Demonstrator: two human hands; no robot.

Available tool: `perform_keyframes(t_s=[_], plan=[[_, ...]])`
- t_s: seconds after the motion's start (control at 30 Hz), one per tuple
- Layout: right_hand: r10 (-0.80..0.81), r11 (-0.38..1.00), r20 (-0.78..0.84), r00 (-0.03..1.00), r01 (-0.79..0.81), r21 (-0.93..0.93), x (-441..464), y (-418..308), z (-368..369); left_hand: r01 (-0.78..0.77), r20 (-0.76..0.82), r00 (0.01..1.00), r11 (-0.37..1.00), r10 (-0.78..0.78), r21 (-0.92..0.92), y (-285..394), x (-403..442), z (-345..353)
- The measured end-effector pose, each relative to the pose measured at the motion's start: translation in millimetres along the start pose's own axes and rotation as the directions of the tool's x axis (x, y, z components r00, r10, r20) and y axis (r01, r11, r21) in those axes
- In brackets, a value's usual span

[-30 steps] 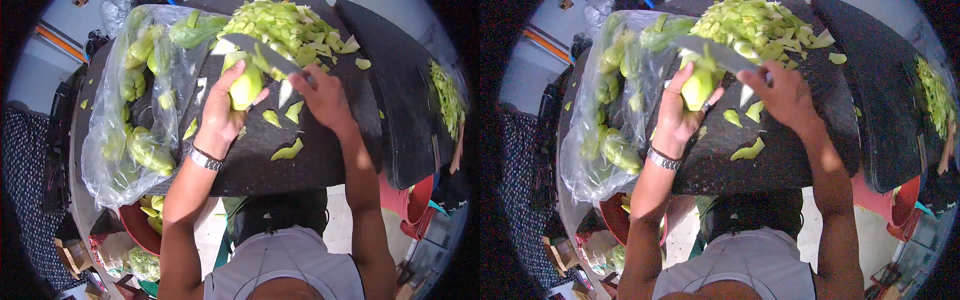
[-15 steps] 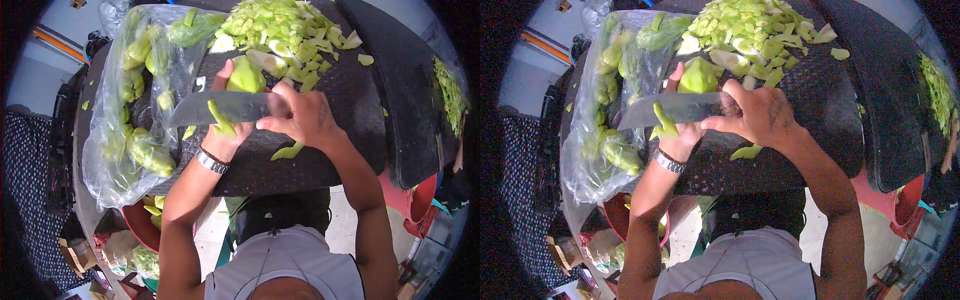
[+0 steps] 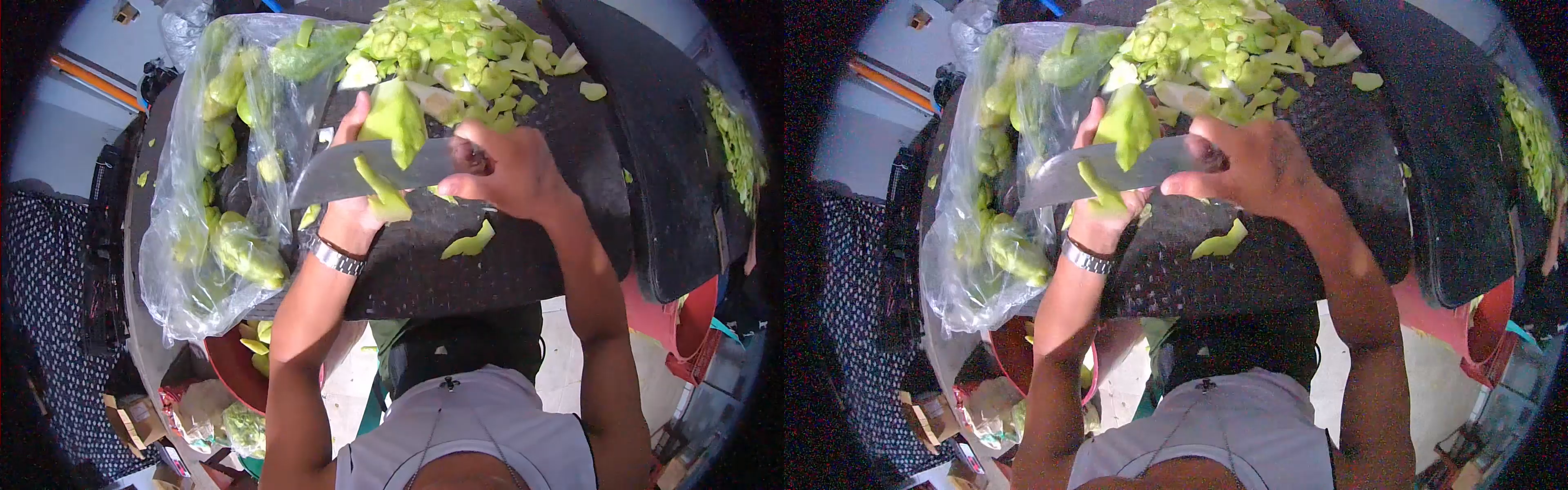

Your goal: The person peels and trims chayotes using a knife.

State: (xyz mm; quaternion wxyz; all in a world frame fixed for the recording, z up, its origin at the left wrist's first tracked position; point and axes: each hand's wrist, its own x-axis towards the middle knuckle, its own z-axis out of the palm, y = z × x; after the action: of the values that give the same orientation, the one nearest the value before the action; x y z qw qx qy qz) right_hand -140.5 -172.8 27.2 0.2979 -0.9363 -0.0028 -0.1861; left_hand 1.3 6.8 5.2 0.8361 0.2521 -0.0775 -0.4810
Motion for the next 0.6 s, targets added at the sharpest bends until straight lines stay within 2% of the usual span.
perform_keyframes(t_s=[0.07, 0.1, 0.13, 0.17, 0.27, 0.3, 0.4, 0.43, 0.53, 0.57, 0.6], plan=[[-0.008, 0.998, -0.029, 1.000, 0.006, -0.059, -1.1, 10.5, -5.9, 0.000, -0.045, 0.999, 1.000, 0.001, 0.027, 1.7, 2.8, 3.8], [0.066, 0.991, -0.080, 0.995, -0.074, -0.110, -0.8, 20.0, -7.7, -0.040, -0.080, 0.996, 0.996, 0.047, 0.084, 0.6, 1.2, 6.6], [0.135, 0.976, -0.137, 0.981, -0.156, -0.155, 1.7, 32.5, -8.9, 0.065, 0.114, 0.992, 0.998, -0.062, -0.021, 7.7, -0.6, 1.8], [0.195, 0.952, -0.199, 0.960, -0.234, -0.196, 5.6, 42.7, -11.8, 0.033, 0.069, 0.997, 0.999, -0.036, 0.037, 9.0, -1.8, 4.4], [0.384, 0.917, -0.178, 0.906, -0.397, -0.045, 10.8, 55.0, -29.8, -0.049, -0.038, 0.998, 0.989, 0.055, 0.140, 6.5, -3.8, 13.7], [0.372, 0.924, -0.203, 0.906, -0.382, -0.011, 9.9, 49.7, -24.4, -0.077, -0.073, 0.993, 0.985, 0.089, 0.156, 3.2, -3.5, 15.1], [0.384, 0.923, -0.115, 0.916, -0.386, 0.004, 10.1, 25.6, -16.6, -0.048, -0.186, 0.978, 0.966, 0.098, 0.256, 0.1, 2.9, 13.5], [0.356, 0.934, -0.097, 0.929, -0.356, 0.015, 9.3, 17.6, -13.1, -0.033, -0.215, 0.973, 0.973, 0.084, 0.229, -0.9, 3.4, 14.1], [0.350, 0.936, -0.011, 0.937, -0.350, 0.047, 7.3, 3.4, -4.9, -0.031, -0.171, 0.984, 0.990, 0.054, 0.136, -2.3, 6.2, 6.6], [0.264, 0.961, -0.059, 0.963, -0.257, 0.100, 5.0, 6.0, 1.9, -0.044, -0.175, 0.982, 0.984, 0.075, 0.171, -2.0, 5.3, 7.9], [0.244, 0.965, -0.046, 0.969, -0.238, 0.108, 4.1, 8.2, 4.8, -0.020, -0.133, 0.990, 0.988, 0.040, 0.150, -1.3, 3.0, 5.8]])
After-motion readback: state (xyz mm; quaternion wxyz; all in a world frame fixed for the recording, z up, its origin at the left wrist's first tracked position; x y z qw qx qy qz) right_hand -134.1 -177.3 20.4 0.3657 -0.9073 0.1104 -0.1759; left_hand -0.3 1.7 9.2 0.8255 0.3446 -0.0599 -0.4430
